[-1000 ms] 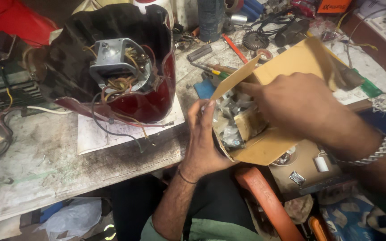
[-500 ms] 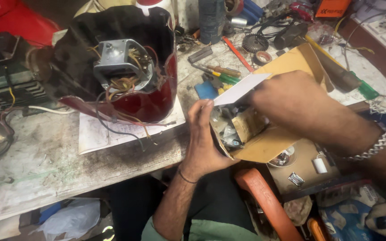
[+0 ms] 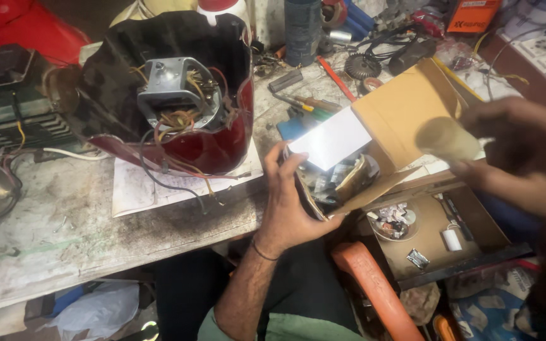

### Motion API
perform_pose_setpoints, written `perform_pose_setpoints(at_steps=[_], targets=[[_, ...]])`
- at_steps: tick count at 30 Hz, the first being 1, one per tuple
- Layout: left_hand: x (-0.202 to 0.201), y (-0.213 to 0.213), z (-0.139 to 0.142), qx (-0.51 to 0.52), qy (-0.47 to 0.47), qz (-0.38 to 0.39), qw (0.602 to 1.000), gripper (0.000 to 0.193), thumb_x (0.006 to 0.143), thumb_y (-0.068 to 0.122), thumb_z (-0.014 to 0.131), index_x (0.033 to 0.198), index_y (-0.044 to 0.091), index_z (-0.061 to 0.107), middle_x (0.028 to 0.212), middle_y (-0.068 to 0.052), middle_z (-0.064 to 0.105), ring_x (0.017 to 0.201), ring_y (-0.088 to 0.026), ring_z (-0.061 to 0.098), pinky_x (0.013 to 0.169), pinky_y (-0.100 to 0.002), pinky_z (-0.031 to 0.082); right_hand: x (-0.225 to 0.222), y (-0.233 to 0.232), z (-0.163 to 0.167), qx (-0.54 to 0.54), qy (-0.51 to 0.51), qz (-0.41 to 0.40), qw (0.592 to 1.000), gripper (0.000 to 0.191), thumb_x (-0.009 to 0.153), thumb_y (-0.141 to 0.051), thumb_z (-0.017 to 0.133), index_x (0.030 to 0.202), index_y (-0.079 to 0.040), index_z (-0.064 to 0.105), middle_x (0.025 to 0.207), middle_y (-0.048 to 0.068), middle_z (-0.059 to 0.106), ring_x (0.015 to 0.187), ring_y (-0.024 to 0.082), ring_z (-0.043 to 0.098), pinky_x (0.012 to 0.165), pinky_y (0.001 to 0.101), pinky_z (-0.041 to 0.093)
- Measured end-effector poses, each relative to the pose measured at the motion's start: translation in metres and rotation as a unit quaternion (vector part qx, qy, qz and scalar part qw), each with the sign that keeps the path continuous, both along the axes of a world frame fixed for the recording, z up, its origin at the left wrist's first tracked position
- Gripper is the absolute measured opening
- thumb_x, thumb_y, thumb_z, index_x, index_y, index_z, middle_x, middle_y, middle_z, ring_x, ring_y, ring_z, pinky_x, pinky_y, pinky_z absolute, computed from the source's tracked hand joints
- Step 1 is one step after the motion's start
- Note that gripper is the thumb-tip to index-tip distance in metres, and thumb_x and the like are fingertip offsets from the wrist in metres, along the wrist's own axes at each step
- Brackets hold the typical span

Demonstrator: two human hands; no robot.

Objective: The person sits at a cluttered workbench and sands a small metal component using a piece of blue sandpaper, rubbing the part repeatedly. They then set the part down, gather scrap debris into a metal bowl, place the bowl aside, and handle a small box on the bench.

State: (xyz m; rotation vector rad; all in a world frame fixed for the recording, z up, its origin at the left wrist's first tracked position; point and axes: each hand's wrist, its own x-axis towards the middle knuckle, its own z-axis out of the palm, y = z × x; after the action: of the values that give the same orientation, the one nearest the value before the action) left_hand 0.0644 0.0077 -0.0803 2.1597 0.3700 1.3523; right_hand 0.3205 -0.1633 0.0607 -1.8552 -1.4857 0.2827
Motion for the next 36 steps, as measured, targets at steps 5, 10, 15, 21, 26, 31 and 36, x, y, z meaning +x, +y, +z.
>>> perform_pose_setpoints(at_steps=[5,10,15,21,26,31,36], targets=[[0.000,-0.002,0.001,-0.007,-0.009,0.012,1.000,0.114,0.065,0.027,0.097,0.152,0.015,0.024,0.153,-0.025,0.026,0.148,-0.046,0.036,0.121,-0.055,0.042,-0.041,-0.014,-0.026,0.053,0.190,0.095,0.976,0.049,0.085,-0.015,0.071,0.130,-0.001,0.055,0.111,0.012,0.073,0.096,0.016,0.071,0.081,0.0299,0.057],[-0.001,-0.004,0.001,-0.032,-0.002,0.013,0.999,0.120,0.064,0.024,0.095,0.158,0.014,0.020,0.156,-0.027,0.025,0.148,-0.046,0.037,0.120,-0.053,0.042,-0.084,0.027,-0.052,-0.062,0.061,0.013,0.996,0.046,0.090,-0.016,0.073,0.128,-0.004,0.053,0.104,0.009,0.073,0.071,0.017,0.068,0.057,0.0302,0.055],[0.001,-0.002,0.006,-0.059,0.014,0.045,0.997,0.119,0.068,0.020,0.091,0.163,0.012,0.020,0.158,-0.030,0.028,0.150,-0.046,0.038,0.122,-0.054,0.041,-0.083,0.051,-0.058,0.118,0.231,0.086,0.962,0.038,0.096,-0.014,0.066,0.128,0.000,0.049,0.120,0.008,0.070,0.091,0.008,0.065,0.064,0.0240,0.055],[-0.005,-0.012,0.024,-0.009,0.040,0.109,0.993,0.119,0.070,0.019,0.088,0.161,-0.002,0.014,0.167,-0.035,0.012,0.157,-0.052,0.020,0.125,-0.063,0.018,-0.077,0.059,-0.077,0.112,0.405,0.018,0.907,0.044,0.099,-0.007,0.070,0.140,0.007,0.060,0.119,0.018,0.066,0.079,0.016,0.043,0.059,0.0239,0.034],[-0.017,-0.040,0.040,0.031,-0.051,0.035,0.998,0.084,0.091,0.021,0.070,0.161,-0.001,0.028,0.164,-0.029,0.033,0.156,-0.044,0.034,0.133,-0.052,0.033,-0.091,0.054,-0.077,0.113,0.491,0.149,0.851,0.049,0.094,-0.010,0.065,0.140,0.000,0.050,0.125,0.016,0.070,0.111,0.019,0.068,0.084,0.0298,0.055],[-0.017,-0.048,0.057,-0.147,-0.045,-0.096,0.984,0.055,0.110,0.012,0.055,0.159,-0.004,0.036,0.154,-0.025,0.056,0.145,-0.037,0.059,0.122,-0.044,0.047,-0.122,0.048,-0.060,0.164,0.186,0.154,0.957,0.036,0.098,-0.004,0.063,0.132,0.006,0.057,0.124,0.014,0.066,0.116,0.017,0.064,0.098,0.0307,0.052],[-0.013,-0.035,0.066,-0.070,0.013,-0.037,0.997,0.050,0.104,0.007,0.055,0.152,-0.001,0.042,0.138,-0.025,0.059,0.131,-0.039,0.061,0.112,-0.045,0.050,-0.117,0.046,-0.041,0.112,0.176,0.050,0.977,0.037,0.097,-0.005,0.063,0.133,0.002,0.064,0.107,0.006,0.071,0.087,0.009,0.067,0.070,0.0249,0.053]])
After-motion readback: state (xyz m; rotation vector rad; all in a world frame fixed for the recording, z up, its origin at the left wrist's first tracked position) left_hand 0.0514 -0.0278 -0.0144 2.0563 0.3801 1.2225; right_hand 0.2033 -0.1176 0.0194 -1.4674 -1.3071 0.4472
